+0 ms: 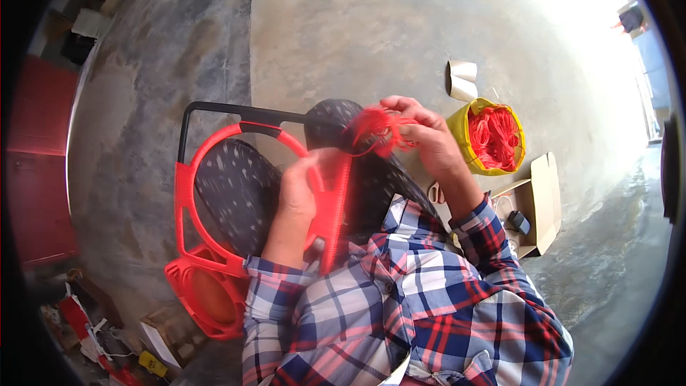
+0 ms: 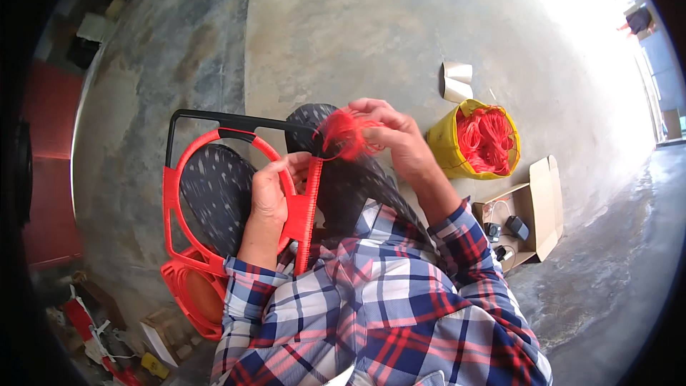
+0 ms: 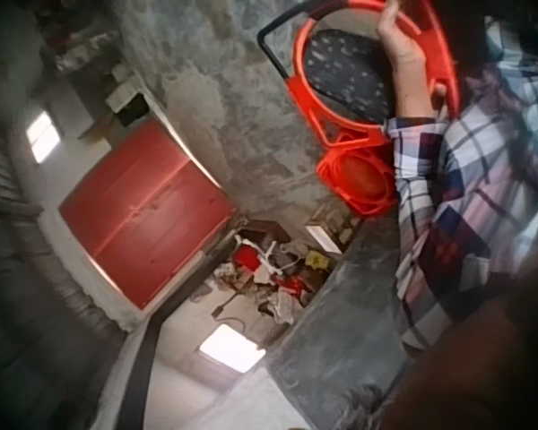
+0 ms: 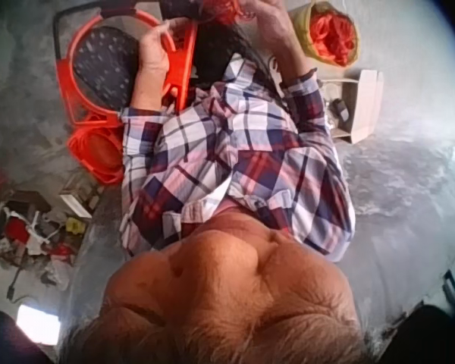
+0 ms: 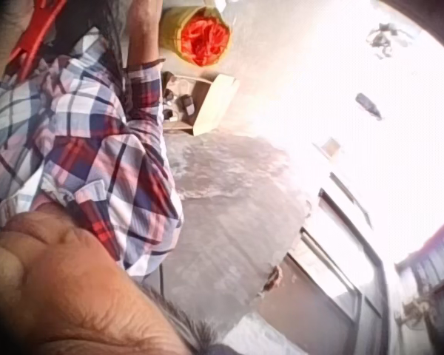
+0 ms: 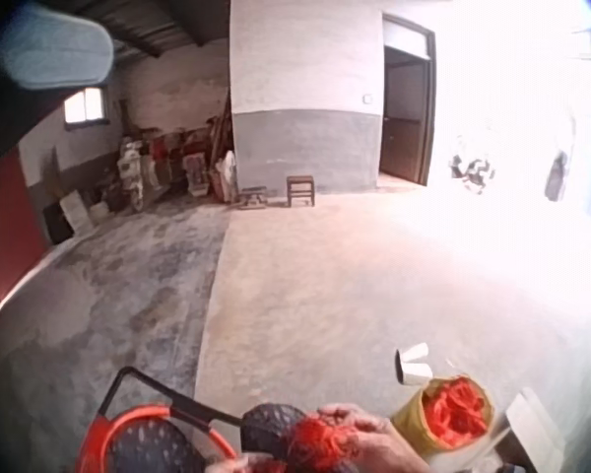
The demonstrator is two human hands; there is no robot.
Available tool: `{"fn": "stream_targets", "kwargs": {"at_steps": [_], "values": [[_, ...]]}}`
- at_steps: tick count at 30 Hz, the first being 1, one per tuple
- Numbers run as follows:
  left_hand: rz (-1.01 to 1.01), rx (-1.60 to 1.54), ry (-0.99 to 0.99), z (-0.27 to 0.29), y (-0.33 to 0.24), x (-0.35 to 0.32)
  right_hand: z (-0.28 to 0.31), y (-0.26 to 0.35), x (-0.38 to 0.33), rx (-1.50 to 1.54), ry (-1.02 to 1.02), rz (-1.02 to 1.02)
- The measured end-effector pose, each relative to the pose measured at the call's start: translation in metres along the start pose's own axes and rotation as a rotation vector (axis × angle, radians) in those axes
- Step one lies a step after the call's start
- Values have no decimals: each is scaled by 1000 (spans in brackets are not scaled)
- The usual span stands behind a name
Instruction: Wrapping red plastic string around a red plastic furniture frame.
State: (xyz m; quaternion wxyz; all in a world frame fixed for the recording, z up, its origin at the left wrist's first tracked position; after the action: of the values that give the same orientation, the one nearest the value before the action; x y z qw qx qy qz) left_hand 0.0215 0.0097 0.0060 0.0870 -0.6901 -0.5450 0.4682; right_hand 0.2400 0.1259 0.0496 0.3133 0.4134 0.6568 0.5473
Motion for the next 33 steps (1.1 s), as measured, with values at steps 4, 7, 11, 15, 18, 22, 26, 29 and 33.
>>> {"fn": "stream_targets", "kwargs": {"at_steps": [4,7,11,15,18,22,26,29,33], "values": [[133,-19,153,-15,-5,-8,14,31,-18,525,100,-35],[165,-24,141,-15,-6,-9,25,55,-39,845,267,127],[123,-65,245,-12,-1,-7,67,65,-45,952,186,70],[118,-60,219,-9,-2,-6,33,31,-36,568,-181,20],[134,-51,206,-10,-7,-3,-16,3,-31,252,-136,-283],[102,-52,295,-17,-5,3,-37,-10,-32,-18,75,-402],[48,-15,231,-22,3,1,-30,13,-39,103,-38,-405],[82,-106,273,23,4,3,-51,-5,-43,326,61,-289],[131,-86,208,-5,4,-2,-36,10,-60,335,122,-275]]}}
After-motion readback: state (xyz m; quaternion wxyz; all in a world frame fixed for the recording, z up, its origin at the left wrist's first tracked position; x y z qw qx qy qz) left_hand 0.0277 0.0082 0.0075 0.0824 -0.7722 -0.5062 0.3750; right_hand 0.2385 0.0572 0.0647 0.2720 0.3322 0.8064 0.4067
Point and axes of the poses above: each hand's wrist, its own x-axis towards the middle knuckle, its own z-axis out of the back of the hand, y = z × x, the point moved 2 cm from there along x, towards the middle knuckle, and after that the axes turned 6 degrees about x, right-handed, at the moved point
